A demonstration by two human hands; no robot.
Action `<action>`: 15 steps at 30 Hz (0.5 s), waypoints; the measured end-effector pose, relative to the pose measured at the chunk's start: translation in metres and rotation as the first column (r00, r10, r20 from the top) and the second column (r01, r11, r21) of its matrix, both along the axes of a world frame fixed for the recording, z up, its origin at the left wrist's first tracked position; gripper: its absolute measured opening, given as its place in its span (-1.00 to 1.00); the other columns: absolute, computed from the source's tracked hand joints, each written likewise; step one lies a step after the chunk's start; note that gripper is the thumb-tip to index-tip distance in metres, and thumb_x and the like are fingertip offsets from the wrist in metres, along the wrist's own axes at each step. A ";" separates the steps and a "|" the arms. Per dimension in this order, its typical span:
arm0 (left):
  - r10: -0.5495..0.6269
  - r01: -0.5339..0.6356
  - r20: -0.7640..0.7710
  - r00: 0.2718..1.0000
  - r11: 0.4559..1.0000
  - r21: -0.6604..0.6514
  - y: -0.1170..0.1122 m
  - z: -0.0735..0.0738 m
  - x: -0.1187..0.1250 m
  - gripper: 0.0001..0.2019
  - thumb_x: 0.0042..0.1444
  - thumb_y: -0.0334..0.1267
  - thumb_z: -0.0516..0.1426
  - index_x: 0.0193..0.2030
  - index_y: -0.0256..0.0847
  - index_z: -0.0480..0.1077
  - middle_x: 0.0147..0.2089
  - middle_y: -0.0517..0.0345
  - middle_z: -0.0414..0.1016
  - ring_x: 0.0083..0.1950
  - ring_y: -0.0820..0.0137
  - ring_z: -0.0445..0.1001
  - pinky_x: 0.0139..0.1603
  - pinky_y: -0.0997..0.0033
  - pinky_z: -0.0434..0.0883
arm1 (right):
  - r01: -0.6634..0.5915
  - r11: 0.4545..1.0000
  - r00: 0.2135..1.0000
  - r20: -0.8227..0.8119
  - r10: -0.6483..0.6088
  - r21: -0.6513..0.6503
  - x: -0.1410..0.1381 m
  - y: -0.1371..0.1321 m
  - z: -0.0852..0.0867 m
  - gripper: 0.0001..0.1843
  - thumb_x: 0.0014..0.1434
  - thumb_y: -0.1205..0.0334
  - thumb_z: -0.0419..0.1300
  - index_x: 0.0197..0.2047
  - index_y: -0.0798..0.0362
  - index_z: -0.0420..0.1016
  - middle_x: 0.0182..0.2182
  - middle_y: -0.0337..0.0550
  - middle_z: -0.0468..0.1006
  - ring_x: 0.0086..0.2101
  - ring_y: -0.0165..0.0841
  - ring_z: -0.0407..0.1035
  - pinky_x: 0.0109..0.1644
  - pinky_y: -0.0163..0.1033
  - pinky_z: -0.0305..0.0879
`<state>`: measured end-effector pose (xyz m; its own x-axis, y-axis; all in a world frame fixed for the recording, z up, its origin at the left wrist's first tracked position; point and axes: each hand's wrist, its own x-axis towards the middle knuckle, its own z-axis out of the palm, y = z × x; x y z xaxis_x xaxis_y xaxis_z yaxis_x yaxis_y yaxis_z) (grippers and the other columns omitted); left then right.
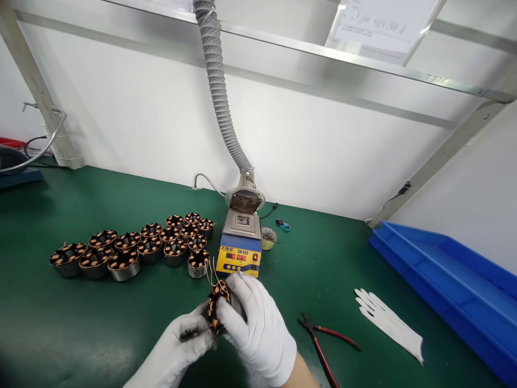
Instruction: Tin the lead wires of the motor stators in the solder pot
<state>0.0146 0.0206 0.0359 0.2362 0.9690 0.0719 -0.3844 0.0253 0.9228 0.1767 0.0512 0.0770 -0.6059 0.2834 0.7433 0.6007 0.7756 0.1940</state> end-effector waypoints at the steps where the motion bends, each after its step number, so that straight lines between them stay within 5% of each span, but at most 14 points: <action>1: 0.005 -0.002 0.051 0.999 0.999 -0.045 0.000 -0.007 0.001 -0.69 -0.13 -0.05 0.29 -0.62 -0.25 0.42 -0.37 0.13 0.41 -0.36 0.40 0.32 -0.28 0.44 0.30 | -0.007 0.999 1.000 0.007 0.007 -0.047 0.001 0.001 0.000 -0.58 0.08 0.36 0.11 0.04 0.04 0.20 -0.04 0.12 0.32 -0.04 -0.13 0.30 -0.10 -0.01 0.40; 3: -0.006 0.021 0.110 0.994 0.991 -0.130 0.001 -0.020 0.000 -0.67 -0.17 -0.04 0.33 -0.60 -0.28 0.42 -0.48 0.21 0.34 -0.42 0.47 0.26 -0.34 0.49 0.25 | -0.046 0.960 0.999 -0.007 0.046 -0.277 0.003 0.005 0.002 -0.48 0.00 0.27 0.24 0.04 0.03 0.21 -0.05 0.09 0.34 -0.07 -0.15 0.32 -0.11 -0.07 0.39; 4: -0.011 0.030 0.115 0.993 0.987 -0.157 0.002 -0.026 0.000 -0.66 -0.20 -0.03 0.34 -0.60 -0.29 0.43 -0.50 0.22 0.34 -0.44 0.47 0.25 -0.35 0.49 0.25 | -0.084 0.896 0.996 -0.023 0.082 -0.437 0.004 0.009 0.003 -0.42 -0.08 0.22 0.31 0.02 0.01 0.23 -0.08 0.02 0.36 -0.11 -0.19 0.34 -0.13 -0.13 0.38; 7: 0.038 -0.028 0.050 0.998 0.984 -0.177 0.008 -0.034 0.000 -0.62 -0.27 0.02 0.35 -0.58 -0.30 0.46 -0.53 0.17 0.41 -0.45 0.45 0.30 -0.35 0.46 0.30 | -0.207 0.543 0.977 -0.140 0.163 -0.814 0.005 0.022 0.009 -0.36 -0.27 0.12 0.42 -0.09 -0.02 0.33 -0.18 -0.17 0.42 -0.24 -0.31 0.38 -0.13 -0.24 0.33; 9: 0.092 -0.091 -0.002 0.996 0.981 -0.172 0.015 -0.031 -0.001 -0.61 -0.30 0.03 0.37 -0.58 -0.30 0.47 -0.51 0.12 0.48 -0.44 0.40 0.36 -0.33 0.43 0.35 | -0.278 0.347 0.960 -0.253 0.117 -0.896 0.003 0.030 0.011 -0.41 -0.33 0.07 0.42 -0.18 0.01 0.38 -0.24 -0.22 0.44 -0.26 -0.31 0.37 -0.13 -0.25 0.31; 13: 0.051 -0.046 0.027 0.998 0.990 -0.135 0.019 -0.026 -0.013 -0.58 -0.25 0.13 0.31 -0.61 -0.25 0.46 -0.37 -0.02 0.57 -0.26 0.16 0.53 -0.14 0.21 0.45 | -0.392 0.086 0.916 -0.397 -0.057 -0.916 0.001 0.051 0.017 -0.37 -0.40 0.16 0.45 -0.19 0.02 0.37 -0.30 -0.25 0.44 -0.35 -0.34 0.35 -0.27 -0.26 0.32; 15: 0.078 -0.080 -0.161 0.984 0.997 -0.002 0.007 -0.036 -0.027 -0.56 -0.09 0.17 0.20 -0.62 -0.20 0.44 -0.12 -0.11 0.56 -0.07 0.05 0.51 -0.04 0.08 0.43 | -0.419 0.026 0.883 -0.414 -0.223 -0.908 0.004 0.069 0.023 -0.30 -0.39 0.16 0.43 -0.12 0.00 0.32 -0.30 -0.24 0.45 -0.40 -0.36 0.36 -0.40 -0.30 0.32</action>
